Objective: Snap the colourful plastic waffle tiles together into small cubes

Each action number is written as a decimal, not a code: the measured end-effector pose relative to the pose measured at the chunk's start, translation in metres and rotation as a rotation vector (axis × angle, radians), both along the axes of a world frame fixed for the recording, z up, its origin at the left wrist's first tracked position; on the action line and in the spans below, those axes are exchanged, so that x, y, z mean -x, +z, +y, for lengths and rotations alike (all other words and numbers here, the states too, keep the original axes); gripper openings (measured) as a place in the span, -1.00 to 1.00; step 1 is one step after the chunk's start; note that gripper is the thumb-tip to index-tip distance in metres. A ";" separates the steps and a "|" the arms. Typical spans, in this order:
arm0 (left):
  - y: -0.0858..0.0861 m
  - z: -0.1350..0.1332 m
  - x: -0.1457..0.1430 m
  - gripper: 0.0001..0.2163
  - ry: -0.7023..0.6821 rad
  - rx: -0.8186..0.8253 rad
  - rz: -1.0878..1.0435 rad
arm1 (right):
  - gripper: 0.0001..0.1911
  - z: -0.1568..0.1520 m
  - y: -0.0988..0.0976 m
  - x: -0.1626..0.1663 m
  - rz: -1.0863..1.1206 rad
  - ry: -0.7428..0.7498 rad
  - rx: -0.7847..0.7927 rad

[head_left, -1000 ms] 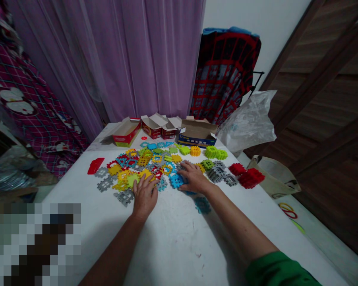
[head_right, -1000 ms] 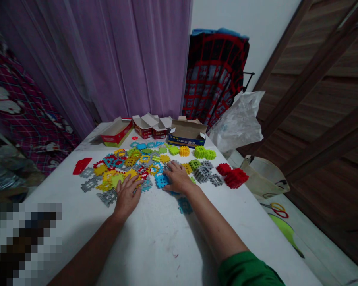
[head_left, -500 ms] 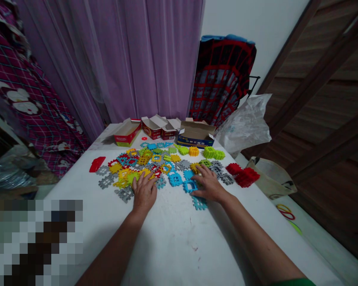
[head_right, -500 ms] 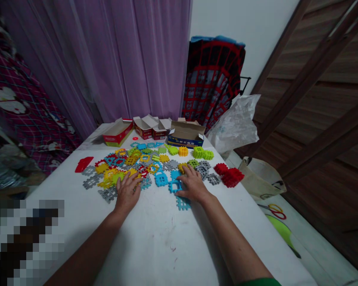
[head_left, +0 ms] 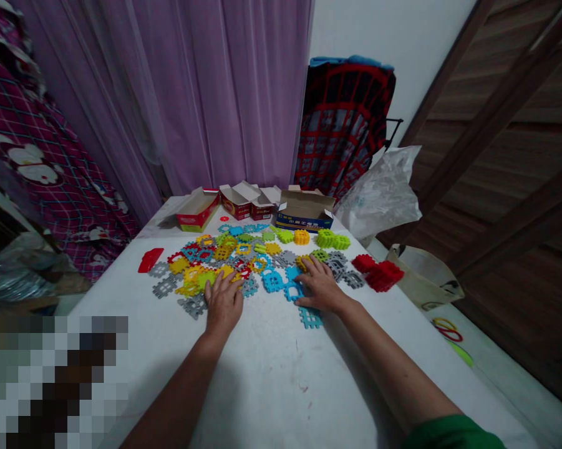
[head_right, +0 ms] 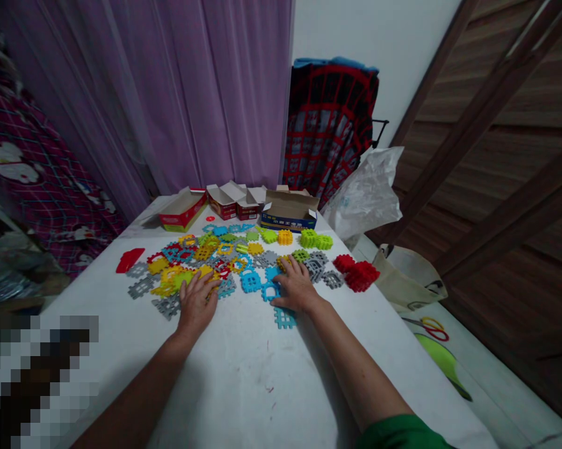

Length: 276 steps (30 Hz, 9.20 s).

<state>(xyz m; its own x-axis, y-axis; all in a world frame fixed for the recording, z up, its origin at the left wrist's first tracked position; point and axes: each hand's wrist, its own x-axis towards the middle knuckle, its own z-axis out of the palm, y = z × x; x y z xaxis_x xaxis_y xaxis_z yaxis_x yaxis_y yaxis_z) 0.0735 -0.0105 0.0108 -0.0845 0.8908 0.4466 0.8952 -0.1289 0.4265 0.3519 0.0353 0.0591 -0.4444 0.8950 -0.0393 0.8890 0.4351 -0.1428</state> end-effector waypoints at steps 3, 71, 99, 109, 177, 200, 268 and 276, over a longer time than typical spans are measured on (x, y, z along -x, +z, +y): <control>0.000 0.000 0.000 -0.69 -0.001 0.002 0.009 | -0.31 0.001 0.003 0.003 -0.011 0.019 0.005; -0.001 0.000 0.000 -0.73 -0.003 0.047 0.021 | -0.16 0.029 0.023 0.050 -0.083 0.239 -0.037; -0.002 -0.001 0.000 -0.72 -0.005 0.026 -0.004 | -0.31 0.009 0.018 -0.001 -0.116 0.099 0.030; -0.002 0.000 -0.001 -0.72 -0.001 0.025 -0.015 | -0.31 0.011 0.017 0.007 -0.105 0.119 0.050; 0.000 0.000 0.000 -0.72 -0.012 0.063 -0.015 | -0.28 0.017 0.037 0.005 -0.143 0.066 -0.029; -0.002 0.001 0.000 -0.72 0.001 0.043 -0.018 | -0.21 0.006 0.023 0.002 -0.110 0.100 0.046; -0.003 0.001 0.002 -0.72 -0.011 0.038 -0.005 | -0.28 0.011 0.033 0.000 -0.109 0.153 0.072; -0.005 0.000 0.002 -0.72 -0.022 0.000 0.039 | -0.68 -0.029 0.018 0.011 0.651 -0.074 -0.245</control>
<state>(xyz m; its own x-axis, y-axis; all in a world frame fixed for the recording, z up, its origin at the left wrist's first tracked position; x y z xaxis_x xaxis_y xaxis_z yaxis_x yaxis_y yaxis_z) 0.0716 -0.0101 0.0061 -0.0478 0.8921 0.4494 0.9082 -0.1485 0.3912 0.3410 0.0065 0.0771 -0.2466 0.8731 0.4206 0.6846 0.4641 -0.5621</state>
